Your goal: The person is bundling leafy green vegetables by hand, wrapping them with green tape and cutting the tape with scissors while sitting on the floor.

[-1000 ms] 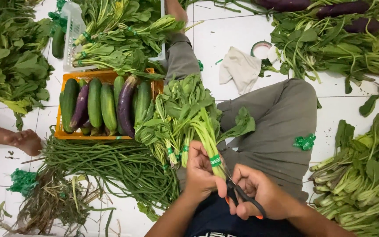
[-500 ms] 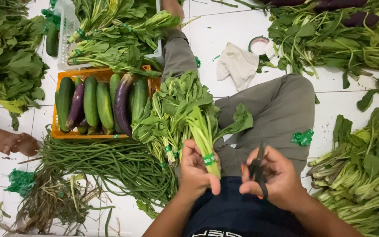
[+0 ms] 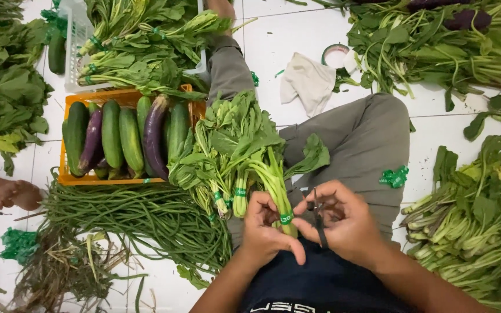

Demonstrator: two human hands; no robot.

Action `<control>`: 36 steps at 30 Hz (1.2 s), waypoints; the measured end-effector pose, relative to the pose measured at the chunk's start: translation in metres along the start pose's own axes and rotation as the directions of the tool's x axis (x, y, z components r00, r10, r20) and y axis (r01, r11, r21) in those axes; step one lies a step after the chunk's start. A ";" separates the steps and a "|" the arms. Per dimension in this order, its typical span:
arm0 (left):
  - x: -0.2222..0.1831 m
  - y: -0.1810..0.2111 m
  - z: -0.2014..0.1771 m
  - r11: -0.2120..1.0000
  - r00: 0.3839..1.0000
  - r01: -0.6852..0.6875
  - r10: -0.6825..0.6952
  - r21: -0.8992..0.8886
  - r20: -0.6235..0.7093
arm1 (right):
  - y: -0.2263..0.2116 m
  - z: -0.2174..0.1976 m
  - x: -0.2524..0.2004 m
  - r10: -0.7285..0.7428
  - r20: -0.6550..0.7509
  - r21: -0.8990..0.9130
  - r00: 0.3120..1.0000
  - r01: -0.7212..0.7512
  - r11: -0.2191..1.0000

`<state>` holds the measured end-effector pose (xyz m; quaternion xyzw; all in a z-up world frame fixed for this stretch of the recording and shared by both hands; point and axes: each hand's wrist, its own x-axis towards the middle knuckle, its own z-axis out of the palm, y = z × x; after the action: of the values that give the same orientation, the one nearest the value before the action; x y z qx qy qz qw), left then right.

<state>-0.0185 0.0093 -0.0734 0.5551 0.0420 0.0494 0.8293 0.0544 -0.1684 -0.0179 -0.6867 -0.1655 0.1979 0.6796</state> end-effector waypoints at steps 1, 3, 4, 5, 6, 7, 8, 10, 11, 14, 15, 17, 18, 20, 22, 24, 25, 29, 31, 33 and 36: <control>0.000 -0.002 0.000 0.999 1.000 -0.006 0.006 0.050 0.001 | 0.003 -0.001 0.000 0.005 -0.024 0.048 1.000 -0.004 0.999; 0.000 -0.002 0.002 0.995 1.000 -0.017 0.017 0.097 -0.002 | 0.005 -0.002 -0.003 0.009 -0.042 0.091 0.999 -0.006 0.996; 0.000 0.000 0.004 0.979 1.000 -0.017 0.019 0.203 -0.007 | 0.005 -0.002 -0.005 0.038 -0.061 0.081 0.997 -0.033 0.996; 0.002 0.002 0.005 0.951 1.000 -0.018 0.022 0.308 -0.008 | 0.004 -0.002 -0.006 0.064 -0.084 0.071 0.994 -0.058 0.996; 0.004 0.006 0.006 0.952 1.000 -0.025 0.029 0.305 -0.009 | 0.007 -0.003 -0.006 0.059 -0.080 0.066 0.995 -0.053 0.996; 0.007 0.010 0.007 0.991 0.998 0.055 -0.059 0.121 0.028 | 0.010 -0.005 -0.007 0.076 -0.097 0.129 0.992 -0.063 0.990; 0.009 0.014 0.009 0.988 0.987 0.144 -0.139 -0.064 0.081 | 0.013 -0.006 -0.007 0.094 -0.113 0.192 0.989 -0.071 0.979; 0.013 0.011 0.003 0.960 0.971 0.224 -0.205 -0.168 0.120 | 0.011 -0.009 -0.006 0.080 -0.113 0.185 0.990 -0.058 0.981; 0.015 0.009 -0.001 0.914 0.948 0.309 -0.275 -0.261 0.161 | 0.010 -0.011 -0.005 0.072 -0.112 0.186 0.991 -0.051 0.981; 0.016 0.018 -0.001 0.894 0.920 0.378 -0.335 -0.240 0.202 | 0.014 -0.015 -0.003 0.075 -0.121 0.259 0.990 -0.041 0.965; 0.017 0.023 -0.001 0.895 0.921 0.376 -0.332 -0.241 0.204 | 0.015 -0.017 -0.002 0.073 -0.122 0.256 0.990 -0.039 0.966; 0.018 0.033 -0.002 0.877 0.893 0.399 -0.305 -0.268 0.332 | 0.019 -0.022 0.000 0.048 -0.097 0.312 0.994 -0.016 0.950; 0.019 0.032 -0.003 0.877 0.892 0.398 -0.302 -0.269 0.336 | 0.017 -0.023 0.001 0.046 -0.099 0.309 0.994 -0.013 0.951; 0.019 0.029 -0.003 0.856 0.886 0.398 -0.265 -0.330 0.381 | 0.015 -0.024 0.000 0.094 -0.065 0.296 0.994 -0.070 0.953; 0.016 0.022 -0.007 0.809 0.873 0.436 -0.272 -0.395 0.405 | 0.016 -0.024 0.002 0.119 -0.045 0.348 0.992 -0.096 0.933; 0.014 0.011 -0.010 0.754 0.858 0.475 -0.282 -0.455 0.429 | 0.018 -0.025 0.001 0.145 -0.026 0.403 0.989 -0.123 0.907; 0.013 0.004 -0.011 0.665 0.866 0.495 -0.325 -0.560 0.379 | 0.019 -0.025 0.002 0.122 -0.047 0.351 0.991 -0.098 0.931; 0.017 -0.004 -0.014 0.496 0.847 0.530 -0.354 -0.688 0.397 | 0.015 -0.025 0.000 0.100 -0.028 0.237 0.995 -0.091 0.967; 0.016 0.001 -0.005 0.682 0.864 0.503 -0.410 -0.531 0.292 | 0.017 -0.024 0.001 0.105 -0.019 0.235 0.994 -0.097 0.967; 0.016 0.005 0.002 0.818 0.882 0.471 -0.433 -0.331 0.184 | 0.023 -0.026 0.000 0.110 -0.016 0.231 0.994 -0.104 0.968; 0.018 0.006 0.001 0.792 0.855 0.517 -0.495 -0.325 0.154 | 0.030 -0.029 -0.001 0.134 -0.033 0.288 0.990 -0.118 0.950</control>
<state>-0.0005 0.0131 -0.0674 0.3659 0.1539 -0.1842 0.8992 0.0665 -0.1950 -0.0483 -0.5957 -0.0732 0.2446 0.7615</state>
